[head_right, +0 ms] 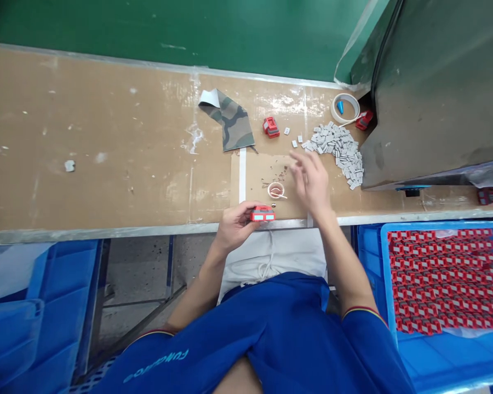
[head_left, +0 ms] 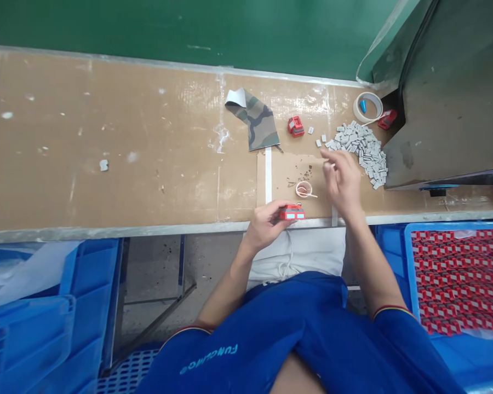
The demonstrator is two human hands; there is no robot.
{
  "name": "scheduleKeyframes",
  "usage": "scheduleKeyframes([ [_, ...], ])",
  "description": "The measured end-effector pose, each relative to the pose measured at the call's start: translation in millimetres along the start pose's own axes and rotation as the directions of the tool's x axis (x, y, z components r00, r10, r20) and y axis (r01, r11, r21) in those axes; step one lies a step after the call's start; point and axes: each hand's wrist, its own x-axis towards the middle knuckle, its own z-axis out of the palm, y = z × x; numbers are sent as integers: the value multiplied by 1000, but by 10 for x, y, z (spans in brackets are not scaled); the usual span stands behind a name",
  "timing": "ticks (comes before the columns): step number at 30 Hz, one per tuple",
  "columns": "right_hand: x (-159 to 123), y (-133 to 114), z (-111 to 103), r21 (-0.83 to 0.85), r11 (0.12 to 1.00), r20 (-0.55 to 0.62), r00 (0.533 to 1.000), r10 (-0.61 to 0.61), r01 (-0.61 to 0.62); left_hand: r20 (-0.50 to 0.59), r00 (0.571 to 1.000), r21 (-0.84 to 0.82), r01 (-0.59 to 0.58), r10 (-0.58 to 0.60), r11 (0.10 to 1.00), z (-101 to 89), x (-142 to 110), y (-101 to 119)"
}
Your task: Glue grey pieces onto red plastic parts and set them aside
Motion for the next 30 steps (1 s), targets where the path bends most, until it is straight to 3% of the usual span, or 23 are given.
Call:
scheduleKeyframes([
  [3, 437, 302, 42, -203, 977, 128, 988, 85, -58, -3, 1000, 8, -12, 12, 1000, -3, 3, -6],
  [5, 671, 461, 125, -295, 955, 229, 968, 106, -35, -2, 1000, 8, -20, 20, 1000, -6, 4, -11],
  [9, 865, 594, 202, -351, 935, 322, 945, 67, 53, -1, 999, 11, -54, 54, 998, -14, 4, -29],
  [14, 692, 592, -39, -376, 924, 369, 926, 81, 69, -6, 997, 25, -75, 75, 997, -26, 6, -43],
  [19, 433, 538, -217, -352, 933, 312, 949, 48, 68, 14, 997, 15, -77, 77, 997, -32, 22, -37],
  [26, 331, 480, -342, -224, 967, 167, 973, 161, -121, 23, 999, -63, -40, 42, 997, -35, 24, -37],
  [30, 41, 231, -489, -77, 973, 113, 967, 226, -219, 49, 999, -149, 26, -19, 988, -37, 25, -37],
])
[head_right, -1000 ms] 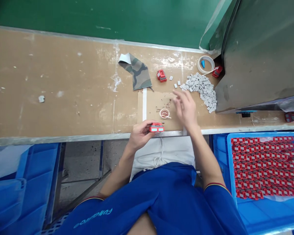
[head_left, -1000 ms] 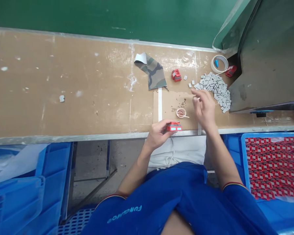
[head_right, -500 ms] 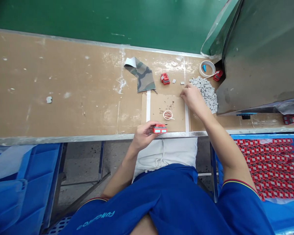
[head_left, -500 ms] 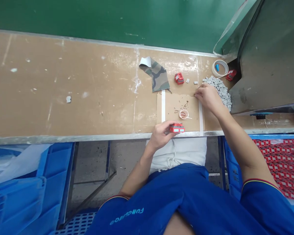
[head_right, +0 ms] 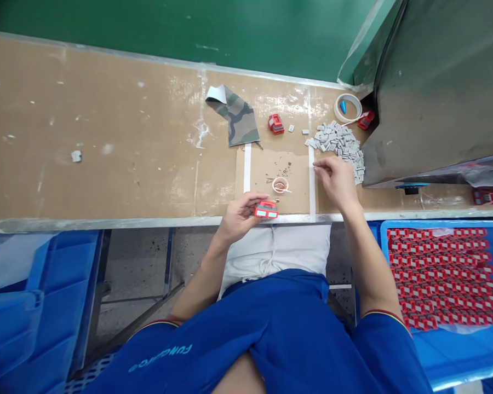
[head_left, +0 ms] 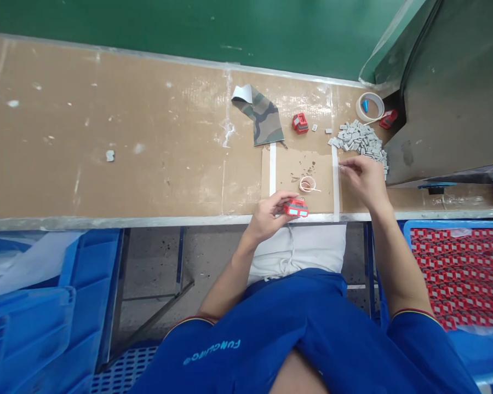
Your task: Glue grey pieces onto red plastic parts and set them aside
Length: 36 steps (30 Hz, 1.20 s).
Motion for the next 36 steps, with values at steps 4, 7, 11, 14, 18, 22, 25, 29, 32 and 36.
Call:
scheduleKeyframes([
  [4, -491, -406, 4, 158, 986, 70, 995, -74, 62, 54, 999, -45, 11, -9, 999, -20, 8, 5],
  [7, -737, -688, 134, 263, 957, 141, 976, -163, 122, 60, 998, -2, -14, 14, 1000, -37, 11, 5],
  [11, -819, -791, 339, 335, 939, 130, 983, -127, 77, 49, 999, 9, -18, 17, 1000, -39, 3, -7],
  [14, -809, -752, 410, 335, 941, 124, 987, -103, 56, 44, 999, 0, -20, 20, 1000, -36, -5, -13],
  [18, -815, -749, 420, 276, 958, 117, 986, -119, 82, 40, 998, 51, -58, 56, 997, -37, -9, -10],
  [22, -850, -798, 418, 150, 978, 130, 978, -163, 143, 38, 996, 132, -85, 81, 988, -43, -10, -8],
  [25, -893, -830, 410, 88, 976, 159, 965, -209, 198, 63, 991, 197, -132, 122, 972, -55, -3, 0],
  [29, -978, -878, 399, -2, 973, 187, 956, -226, 230, 126, 978, 259, -194, 166, 946, -77, 16, 33],
  [32, -1046, -889, 408, -65, 963, 184, 952, -245, 261, 167, 973, 262, -203, 163, 944, -91, 28, 58],
  [36, -1096, -801, 433, 70, 979, 125, 972, -199, 191, 175, 976, 202, -164, 129, 966, -105, 29, 51],
])
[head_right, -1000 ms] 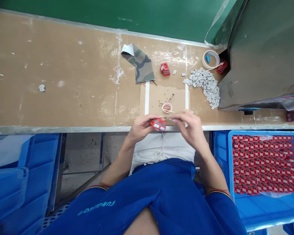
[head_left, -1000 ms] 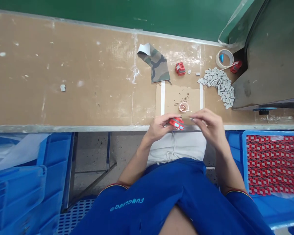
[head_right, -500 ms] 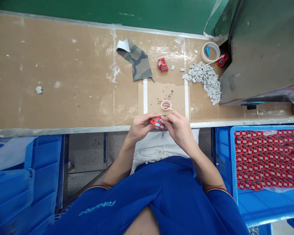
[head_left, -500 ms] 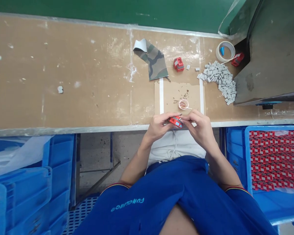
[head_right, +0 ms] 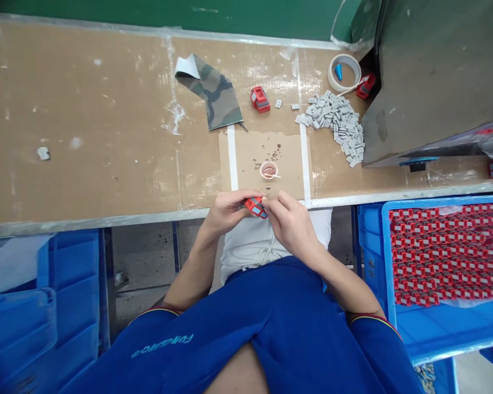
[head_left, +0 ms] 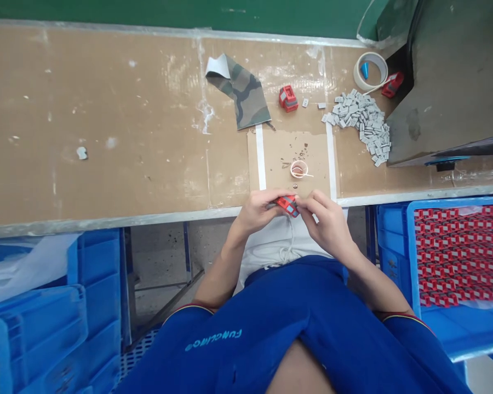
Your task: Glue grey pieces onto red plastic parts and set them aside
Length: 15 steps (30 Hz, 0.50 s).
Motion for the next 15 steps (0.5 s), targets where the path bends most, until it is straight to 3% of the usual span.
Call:
scheduleKeyframes([
  [5, -4, 135, 31, 271, 956, -6, 993, 117, -110, -44, 994, -104, 94, -99, 990, 28, -31, -53],
  [11, 33, 95, 147, 231, 968, -167, 976, 140, -99, -185, 982, -29, 30, -35, 999, 104, -25, -65],
  [15, 43, 63, 181, 138, 990, -178, 983, 46, -22, -236, 972, 7, 4, -3, 1000, 131, -7, -30],
])
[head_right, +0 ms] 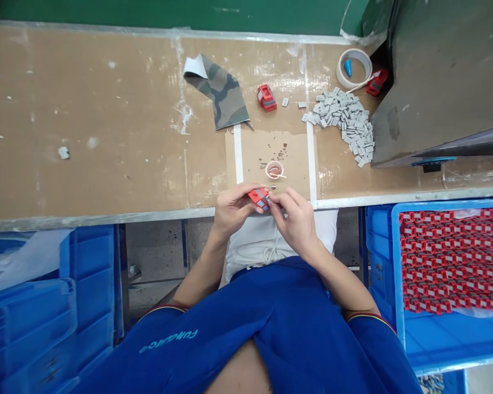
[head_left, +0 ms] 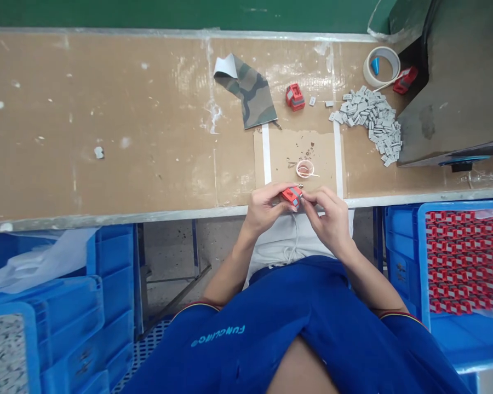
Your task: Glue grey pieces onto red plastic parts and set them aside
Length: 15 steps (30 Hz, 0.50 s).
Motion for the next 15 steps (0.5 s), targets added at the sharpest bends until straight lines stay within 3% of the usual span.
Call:
scheduleKeyframes([
  [6, 39, -2, -69, -99, 987, 136, 984, -114, 128, 32, 999, -1, -23, 23, 1000, -39, 16, 22],
  [12, 31, 72, -143, 181, 983, 194, 981, -8, -28, 160, 987, -66, -15, 26, 998, -99, 74, 17],
  [15, 14, 85, -155, 190, 980, 198, 980, 14, -53, 191, 981, -88, 6, 11, 996, -97, 64, 26],
])
